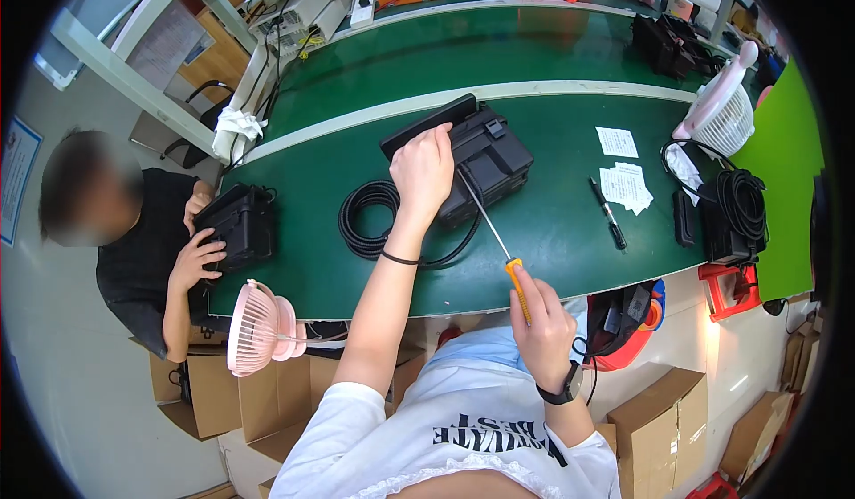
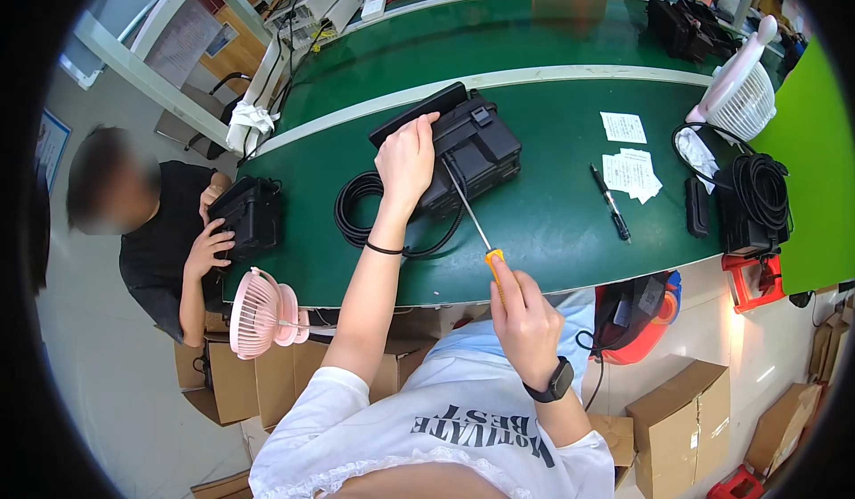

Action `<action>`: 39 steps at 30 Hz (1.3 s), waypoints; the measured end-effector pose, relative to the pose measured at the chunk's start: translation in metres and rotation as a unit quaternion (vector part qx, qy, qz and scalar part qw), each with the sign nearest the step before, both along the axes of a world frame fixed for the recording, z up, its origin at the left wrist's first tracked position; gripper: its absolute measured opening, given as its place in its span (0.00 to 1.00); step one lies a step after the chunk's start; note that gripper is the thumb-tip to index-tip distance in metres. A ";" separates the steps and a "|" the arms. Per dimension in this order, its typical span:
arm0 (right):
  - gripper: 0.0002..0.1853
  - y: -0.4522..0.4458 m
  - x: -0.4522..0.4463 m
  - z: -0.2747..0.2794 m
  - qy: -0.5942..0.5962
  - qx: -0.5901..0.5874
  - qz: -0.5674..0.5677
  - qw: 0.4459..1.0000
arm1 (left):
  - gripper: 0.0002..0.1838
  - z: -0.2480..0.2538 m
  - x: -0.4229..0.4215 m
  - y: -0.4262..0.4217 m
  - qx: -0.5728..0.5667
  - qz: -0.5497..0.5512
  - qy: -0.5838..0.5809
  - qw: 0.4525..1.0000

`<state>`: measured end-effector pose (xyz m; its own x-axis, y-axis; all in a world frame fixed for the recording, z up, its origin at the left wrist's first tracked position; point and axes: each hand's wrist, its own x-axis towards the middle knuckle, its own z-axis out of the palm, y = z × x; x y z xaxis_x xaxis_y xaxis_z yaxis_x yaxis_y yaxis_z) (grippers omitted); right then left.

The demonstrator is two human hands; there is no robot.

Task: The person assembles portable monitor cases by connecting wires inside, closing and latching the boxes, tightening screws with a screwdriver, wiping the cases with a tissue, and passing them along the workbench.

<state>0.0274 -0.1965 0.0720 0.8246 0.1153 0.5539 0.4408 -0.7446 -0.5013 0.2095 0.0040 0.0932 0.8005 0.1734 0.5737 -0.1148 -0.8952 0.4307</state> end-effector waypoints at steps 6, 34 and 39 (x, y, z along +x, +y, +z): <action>0.21 0.000 0.001 -0.010 -0.063 -0.074 -0.014 0.995 | 0.19 0.000 0.001 0.000 -0.004 -0.011 -0.020 1.000; 0.21 0.006 0.006 -0.016 0.035 0.085 0.015 0.996 | 0.12 -0.015 -0.006 0.014 -0.030 -0.075 -0.034 0.996; 0.22 0.003 0.006 -0.019 0.218 0.332 0.055 0.916 | 0.12 -0.015 -0.006 0.014 -0.030 -0.075 -0.038 0.996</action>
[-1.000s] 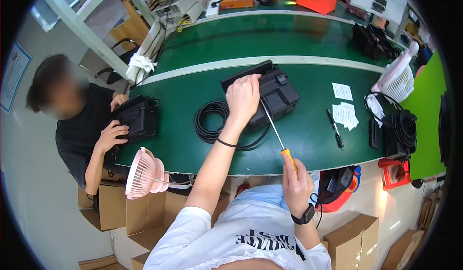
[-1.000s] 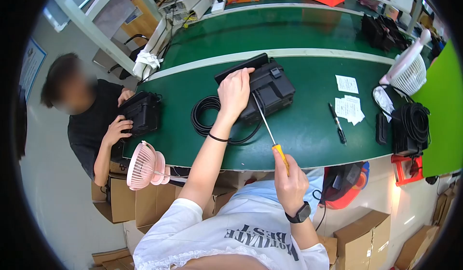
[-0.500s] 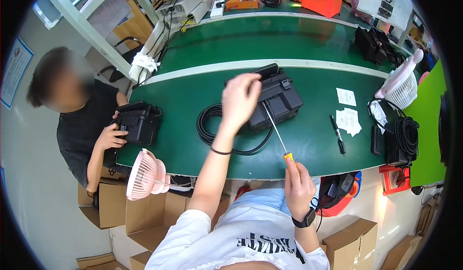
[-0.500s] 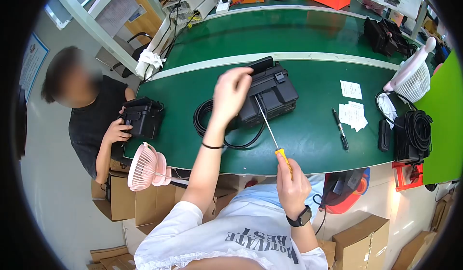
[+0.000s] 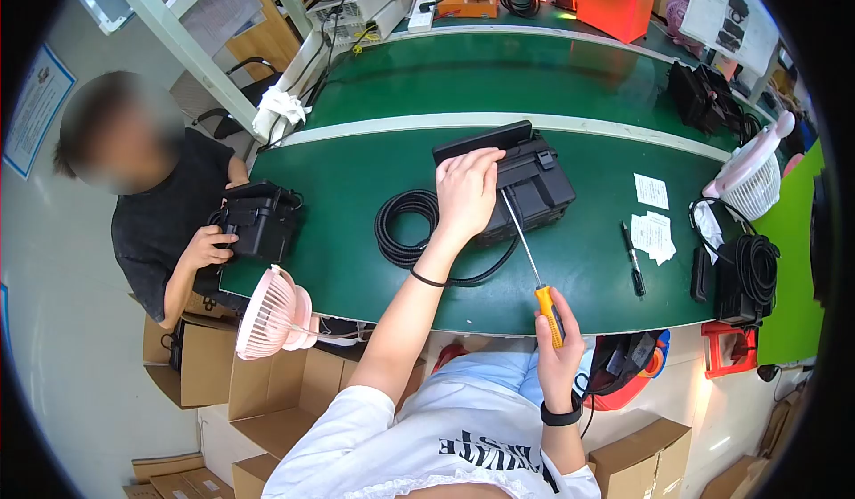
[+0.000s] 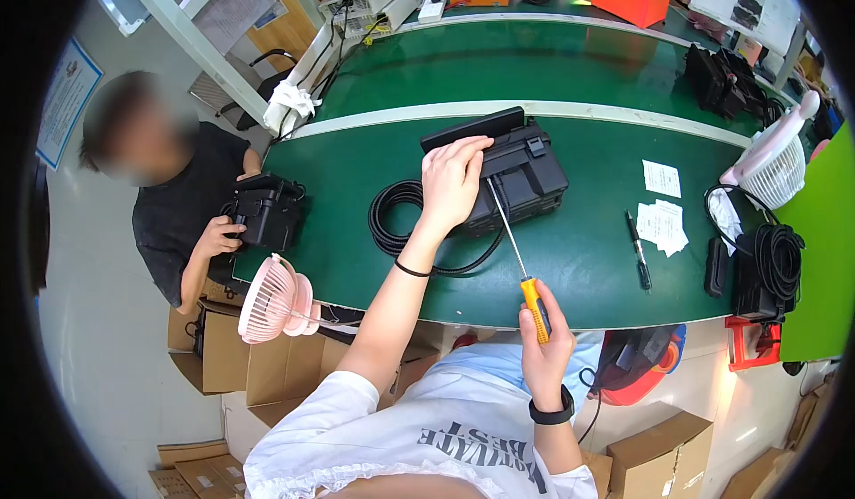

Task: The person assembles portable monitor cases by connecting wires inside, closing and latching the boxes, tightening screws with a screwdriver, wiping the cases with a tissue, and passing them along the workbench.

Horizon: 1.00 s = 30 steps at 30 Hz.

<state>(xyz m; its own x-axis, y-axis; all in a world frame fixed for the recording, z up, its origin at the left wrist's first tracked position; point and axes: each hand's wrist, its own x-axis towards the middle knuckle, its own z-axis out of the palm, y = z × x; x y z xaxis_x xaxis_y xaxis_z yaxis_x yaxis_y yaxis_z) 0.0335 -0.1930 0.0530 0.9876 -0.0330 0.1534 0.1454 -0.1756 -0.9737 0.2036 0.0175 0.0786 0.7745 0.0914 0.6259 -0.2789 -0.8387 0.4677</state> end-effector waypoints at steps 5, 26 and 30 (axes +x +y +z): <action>0.26 -0.002 -0.002 0.000 0.134 0.152 0.024 0.979 | 0.13 -0.001 0.000 0.001 -0.004 0.001 0.010 1.000; 0.23 -0.079 0.053 -0.038 -0.140 -0.415 -0.153 0.886 | 0.20 -0.004 -0.029 -0.017 0.023 0.030 -0.066 0.997; 0.24 -0.091 0.073 -0.048 -0.154 -0.518 -0.161 0.826 | 0.21 -0.017 -0.071 -0.040 0.122 0.004 -0.161 0.979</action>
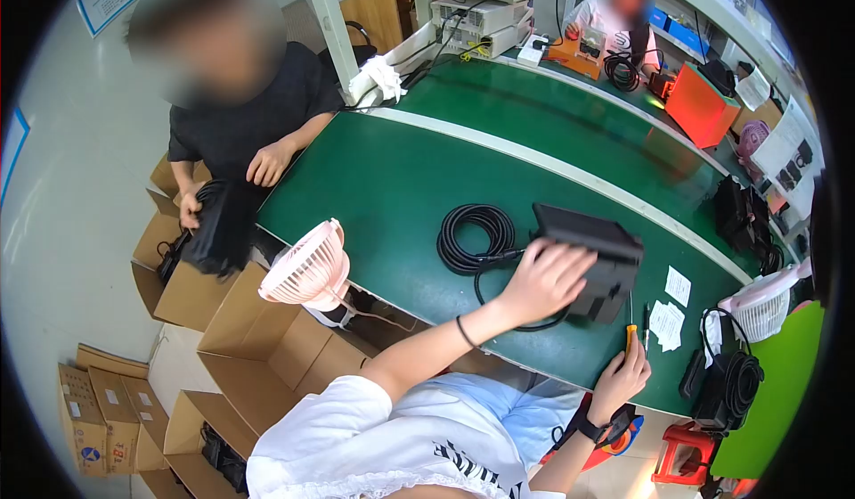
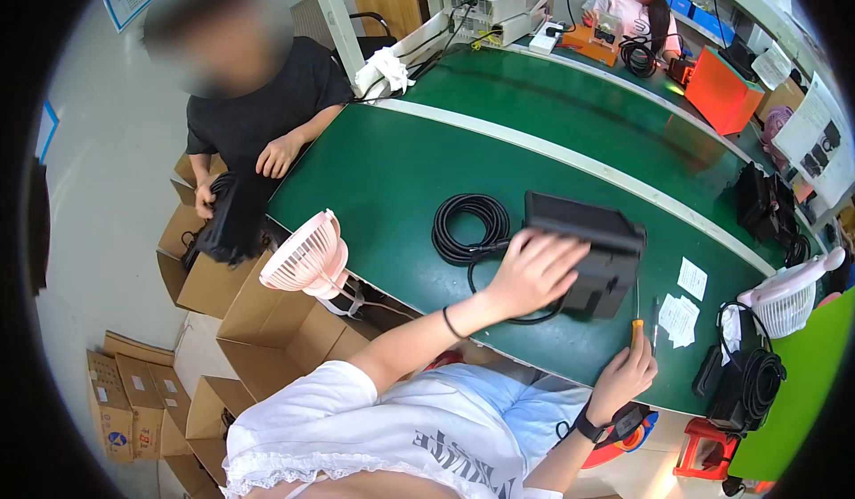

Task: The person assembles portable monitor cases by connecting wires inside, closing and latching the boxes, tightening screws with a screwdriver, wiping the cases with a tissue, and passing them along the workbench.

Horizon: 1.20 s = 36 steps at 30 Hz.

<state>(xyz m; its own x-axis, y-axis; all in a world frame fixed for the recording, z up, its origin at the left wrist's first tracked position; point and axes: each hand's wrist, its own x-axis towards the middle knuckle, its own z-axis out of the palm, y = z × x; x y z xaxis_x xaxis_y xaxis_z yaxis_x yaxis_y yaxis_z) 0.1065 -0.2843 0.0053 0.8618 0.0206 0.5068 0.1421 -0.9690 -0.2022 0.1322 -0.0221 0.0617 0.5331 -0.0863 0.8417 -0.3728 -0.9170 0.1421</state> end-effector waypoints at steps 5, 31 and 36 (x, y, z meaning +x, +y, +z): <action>0.18 -0.001 0.007 0.007 -0.092 0.109 0.086 0.986 | 0.24 -0.032 -0.063 -0.006 0.118 -0.082 0.041 0.989; 0.21 0.020 0.021 0.022 0.160 0.707 0.185 0.664 | 0.74 -0.026 -0.071 0.011 -0.396 -0.308 0.215 0.838; 0.13 0.030 0.022 0.012 0.151 0.717 0.196 0.651 | 0.74 -0.041 -0.088 0.017 -0.455 -0.313 0.237 0.800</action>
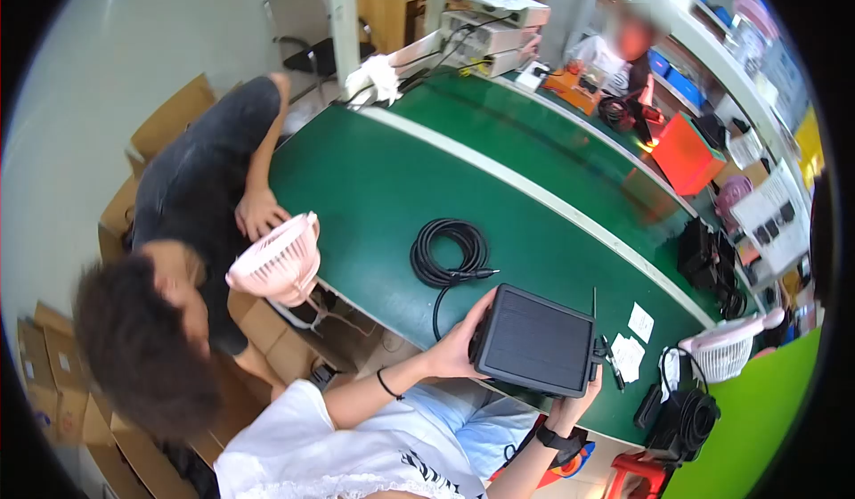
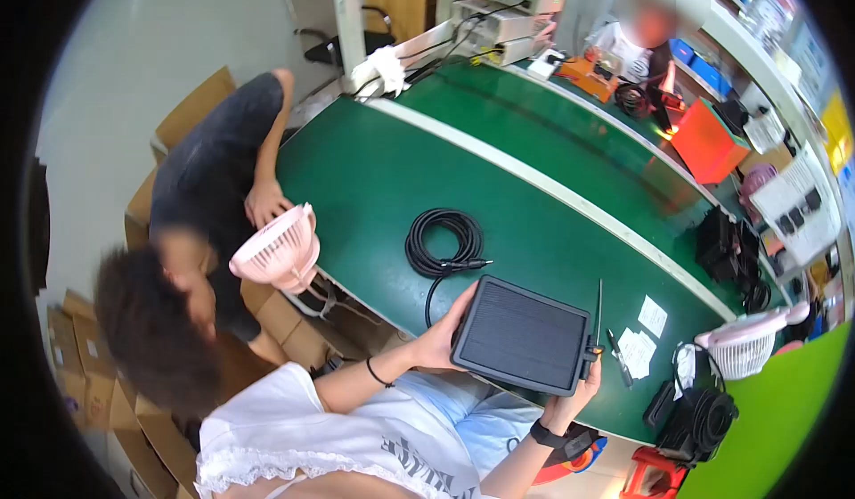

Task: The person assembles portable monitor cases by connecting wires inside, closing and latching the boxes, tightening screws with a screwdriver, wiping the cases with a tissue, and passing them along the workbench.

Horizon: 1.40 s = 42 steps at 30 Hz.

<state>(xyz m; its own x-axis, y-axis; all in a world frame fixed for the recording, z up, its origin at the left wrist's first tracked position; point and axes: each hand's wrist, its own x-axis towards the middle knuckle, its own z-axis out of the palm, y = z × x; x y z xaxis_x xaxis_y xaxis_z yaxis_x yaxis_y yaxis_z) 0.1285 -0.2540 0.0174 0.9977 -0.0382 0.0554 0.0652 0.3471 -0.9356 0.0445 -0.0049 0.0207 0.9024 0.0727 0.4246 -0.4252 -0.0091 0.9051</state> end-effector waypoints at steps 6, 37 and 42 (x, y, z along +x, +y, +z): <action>0.08 0.002 0.000 -0.005 0.042 0.019 -0.011 0.999 | 0.77 0.008 -0.004 0.007 0.024 -0.060 0.006 0.998; 0.05 -0.021 0.013 0.004 -0.261 -0.662 -0.192 0.676 | 0.73 -0.004 0.021 0.006 0.029 0.292 0.049 0.955; 0.08 -0.024 0.012 -0.002 -0.246 -0.669 -0.229 0.663 | 0.72 0.003 0.056 0.031 -0.076 0.351 0.000 0.933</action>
